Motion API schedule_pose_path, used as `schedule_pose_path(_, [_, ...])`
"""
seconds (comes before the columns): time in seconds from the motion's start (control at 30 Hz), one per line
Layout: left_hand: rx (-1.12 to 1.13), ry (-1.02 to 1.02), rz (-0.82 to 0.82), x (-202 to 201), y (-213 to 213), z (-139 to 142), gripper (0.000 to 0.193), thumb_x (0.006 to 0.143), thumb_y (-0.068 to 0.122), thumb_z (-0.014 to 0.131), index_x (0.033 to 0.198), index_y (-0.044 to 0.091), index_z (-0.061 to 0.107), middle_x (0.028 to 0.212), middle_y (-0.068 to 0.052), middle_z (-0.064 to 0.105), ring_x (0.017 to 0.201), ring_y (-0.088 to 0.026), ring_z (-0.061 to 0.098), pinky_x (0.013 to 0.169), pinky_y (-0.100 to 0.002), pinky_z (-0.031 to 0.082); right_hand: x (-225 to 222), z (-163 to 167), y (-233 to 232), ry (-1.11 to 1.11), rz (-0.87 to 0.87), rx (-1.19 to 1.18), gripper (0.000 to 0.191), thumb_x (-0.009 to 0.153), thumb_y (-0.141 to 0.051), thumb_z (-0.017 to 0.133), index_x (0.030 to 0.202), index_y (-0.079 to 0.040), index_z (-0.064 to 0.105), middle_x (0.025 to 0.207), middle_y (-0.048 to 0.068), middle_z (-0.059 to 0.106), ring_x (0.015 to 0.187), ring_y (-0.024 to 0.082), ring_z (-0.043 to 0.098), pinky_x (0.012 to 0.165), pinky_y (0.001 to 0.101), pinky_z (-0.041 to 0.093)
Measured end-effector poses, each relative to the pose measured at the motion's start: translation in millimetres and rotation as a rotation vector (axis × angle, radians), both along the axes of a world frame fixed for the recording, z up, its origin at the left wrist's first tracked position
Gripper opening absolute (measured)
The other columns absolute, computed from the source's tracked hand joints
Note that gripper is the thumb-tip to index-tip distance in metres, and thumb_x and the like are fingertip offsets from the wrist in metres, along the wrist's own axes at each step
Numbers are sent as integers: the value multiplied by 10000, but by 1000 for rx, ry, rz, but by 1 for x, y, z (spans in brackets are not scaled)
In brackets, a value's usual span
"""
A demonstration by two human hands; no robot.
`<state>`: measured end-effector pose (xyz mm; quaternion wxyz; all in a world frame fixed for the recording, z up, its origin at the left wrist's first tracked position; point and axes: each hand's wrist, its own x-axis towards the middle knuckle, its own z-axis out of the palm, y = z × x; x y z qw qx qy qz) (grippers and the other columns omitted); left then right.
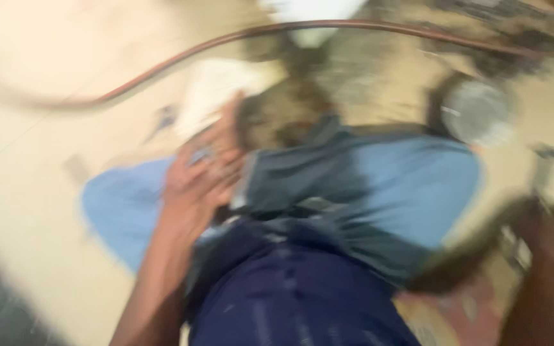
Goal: The person sits on the workshop floor holding a decorative pressed-metal ornament braced against their foot and, using a punch and hammer, works the raised pattern across the piece. They reposition the ornament repeatedly, then lift and turn it over to view the worked surface before setting it down.
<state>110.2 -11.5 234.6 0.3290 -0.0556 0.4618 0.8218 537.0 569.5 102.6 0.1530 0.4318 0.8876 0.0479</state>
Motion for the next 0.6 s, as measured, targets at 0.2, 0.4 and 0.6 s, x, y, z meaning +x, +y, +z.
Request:
schedule_pose_path(0.2, [181, 41, 108, -27, -8, 14, 367, 957, -9, 731, 1280, 9, 558, 1148, -256, 720, 1095, -369, 727, 891, -417, 609, -138, -20, -79, 380, -504, -193, 360, 1074, -323, 614, 1310, -53, 645, 1036, 108, 740, 948, 251, 684, 882, 378, 540])
schedule_pose_path(0.4, [229, 30, 151, -44, -20, 12, 259, 943, -21, 714, 1163, 25, 585, 1104, -237, 739, 1054, -359, 748, 891, -433, 636, -192, 14, -111, 493, -465, -251, 352, 1095, -256, 610, 1384, -54, 604, 1033, 77, 715, 900, 191, 652, 814, 327, 521])
schedule_pose_path(0.6, [-9, 131, 224, -69, -21, -9, 272, 936, -19, 701, 1189, 46, 625, 1031, -160, 749, 969, -250, 750, 816, -389, 622, -215, 58, -109, 737, -438, -362, 370, 1117, -188, 605, 1458, -55, 562, 1030, 45, 691, 852, 132, 619, 746, 275, 502])
